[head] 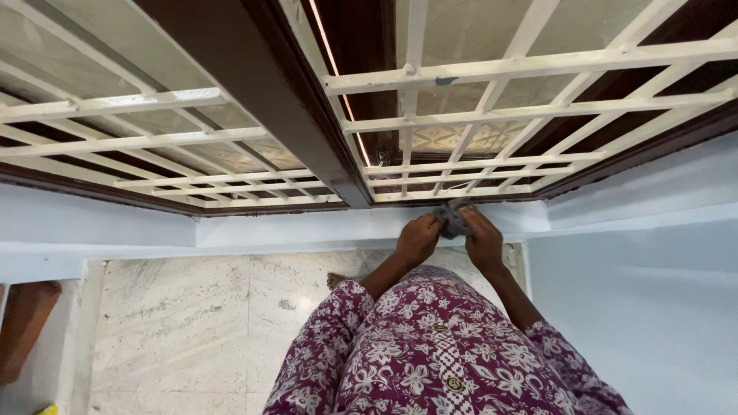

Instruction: The person cleans a window grill using a cloth, wiping across the metal bars and the wooden frame.

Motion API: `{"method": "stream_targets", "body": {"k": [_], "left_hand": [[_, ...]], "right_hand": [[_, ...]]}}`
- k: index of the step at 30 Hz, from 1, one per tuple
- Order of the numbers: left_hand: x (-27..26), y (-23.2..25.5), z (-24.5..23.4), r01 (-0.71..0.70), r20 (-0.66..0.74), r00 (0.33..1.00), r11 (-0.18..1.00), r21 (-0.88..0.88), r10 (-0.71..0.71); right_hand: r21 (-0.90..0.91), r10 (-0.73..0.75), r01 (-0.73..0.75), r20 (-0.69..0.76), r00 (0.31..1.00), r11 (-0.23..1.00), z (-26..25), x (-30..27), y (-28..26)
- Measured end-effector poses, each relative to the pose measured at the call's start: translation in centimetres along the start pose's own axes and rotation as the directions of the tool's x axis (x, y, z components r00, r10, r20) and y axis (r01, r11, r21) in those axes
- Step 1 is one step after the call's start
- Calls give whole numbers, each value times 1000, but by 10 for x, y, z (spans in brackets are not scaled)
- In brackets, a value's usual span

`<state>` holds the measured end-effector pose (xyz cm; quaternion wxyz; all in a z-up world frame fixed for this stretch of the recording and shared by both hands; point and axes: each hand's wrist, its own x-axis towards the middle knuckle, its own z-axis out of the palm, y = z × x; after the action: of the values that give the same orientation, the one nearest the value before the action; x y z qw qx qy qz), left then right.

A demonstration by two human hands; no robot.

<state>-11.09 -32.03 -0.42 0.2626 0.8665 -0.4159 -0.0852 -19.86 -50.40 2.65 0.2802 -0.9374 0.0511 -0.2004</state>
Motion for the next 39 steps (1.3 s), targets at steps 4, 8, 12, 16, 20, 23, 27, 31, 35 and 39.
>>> {"method": "stream_targets", "body": {"k": [4,8,12,16,20,23,27,31,35,39], "left_hand": [[-1,25,-31,-159,-268,955,983,-93,129],[5,44,-63,-164,-447,889,981,-102,102],[6,49,-69,-151,-447,893,970,-192,50],[0,38,-77,-132,-480,877,970,-204,19],[-2,33,-81,-44,-513,856,982,-185,-58],[16,30,-77,112,-303,929,940,-322,-214],[45,9,-50,-32,-234,957,744,-667,-169],[59,-14,-37,105,-159,960,822,-559,-232],[53,-10,-37,26,-219,960,833,-552,-176],[45,3,-49,33,-200,963,811,-584,-183]], "right_hand": [[519,483,-331,-188,855,788,-31,4,-2],[230,146,-58,-389,910,972,-26,26,-21],[-237,-27,0,-108,994,972,20,34,-9],[-175,91,-105,-84,992,979,21,31,17],[-440,100,-51,87,991,896,0,41,22],[-535,125,-38,128,984,844,1,56,20],[-462,-25,35,27,999,886,3,54,32],[-384,-166,128,-67,984,914,-4,41,37],[-248,-102,85,-55,993,965,-11,-1,39],[352,365,-215,-443,819,911,-28,-24,53]]}}
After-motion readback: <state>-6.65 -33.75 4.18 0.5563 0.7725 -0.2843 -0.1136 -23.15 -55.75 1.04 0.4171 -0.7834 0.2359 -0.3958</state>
